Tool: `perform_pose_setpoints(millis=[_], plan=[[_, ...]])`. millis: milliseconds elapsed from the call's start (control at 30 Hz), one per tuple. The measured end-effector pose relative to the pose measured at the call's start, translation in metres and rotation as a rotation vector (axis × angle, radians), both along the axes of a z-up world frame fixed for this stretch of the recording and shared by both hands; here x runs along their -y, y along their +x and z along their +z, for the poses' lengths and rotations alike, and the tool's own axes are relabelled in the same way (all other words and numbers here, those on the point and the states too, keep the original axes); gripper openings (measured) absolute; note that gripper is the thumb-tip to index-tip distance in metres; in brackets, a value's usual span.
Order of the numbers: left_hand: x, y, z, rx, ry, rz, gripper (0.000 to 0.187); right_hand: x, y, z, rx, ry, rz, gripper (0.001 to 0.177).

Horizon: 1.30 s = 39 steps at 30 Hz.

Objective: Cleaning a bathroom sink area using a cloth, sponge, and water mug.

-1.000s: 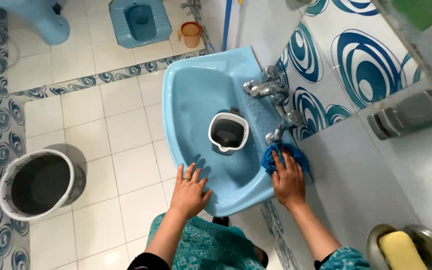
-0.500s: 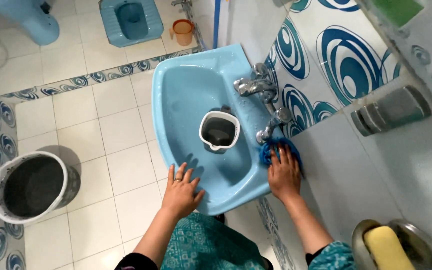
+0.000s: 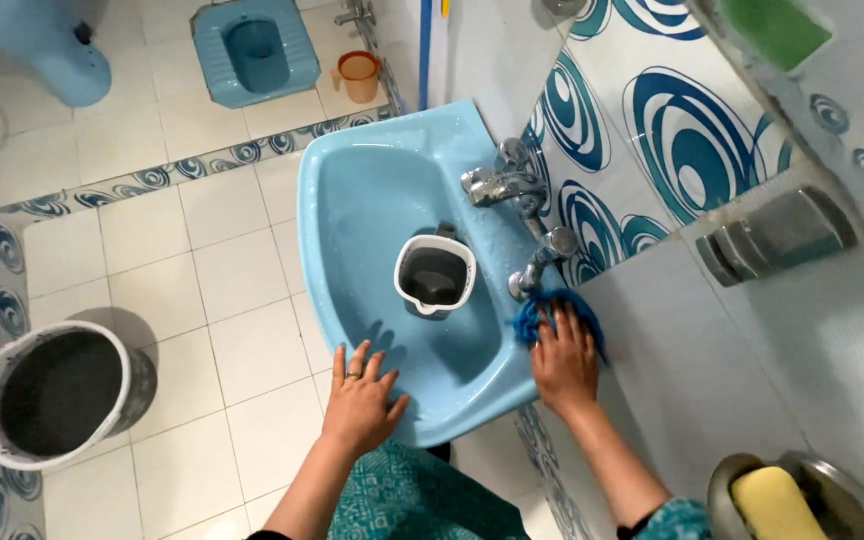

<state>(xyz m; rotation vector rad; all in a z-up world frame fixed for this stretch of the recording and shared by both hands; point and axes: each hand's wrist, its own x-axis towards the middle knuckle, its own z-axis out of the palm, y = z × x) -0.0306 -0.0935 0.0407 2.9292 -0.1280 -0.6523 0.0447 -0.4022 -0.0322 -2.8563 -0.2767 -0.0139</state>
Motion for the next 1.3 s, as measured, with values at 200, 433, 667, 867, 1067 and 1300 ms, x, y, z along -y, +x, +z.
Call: perform_pose_setpoints(millis=[200, 433, 667, 867, 1067, 1300], plan=[[0.003, 0.0, -0.007, 0.014, -0.015, 0.007, 0.052, -0.008, 0.006, -0.015, 0.044, -0.06, -0.052, 0.047], [0.003, 0.0, -0.005, 0.025, -0.045, 0.015, 0.053, -0.025, -0.068, 0.012, -0.032, 0.05, 0.086, 0.063], [0.003, 0.001, -0.004, 0.014, -0.051, 0.008, 0.05, 0.004, 0.015, -0.021, 0.114, -0.069, 0.006, 0.049], [0.003, 0.001, -0.003, 0.017, -0.044, 0.005, 0.05, -0.026, -0.042, 0.008, 0.058, 0.109, 0.01, 0.061], [-0.002, 0.0, -0.009, 0.058, -0.062, -0.006, 0.049, 0.001, -0.025, -0.009, 0.029, -0.045, 0.028, 0.054], [-0.003, -0.001, -0.011, 0.012, -0.041, -0.015, 0.052, -0.02, -0.028, 0.001, 0.09, -0.017, 0.007, 0.054]])
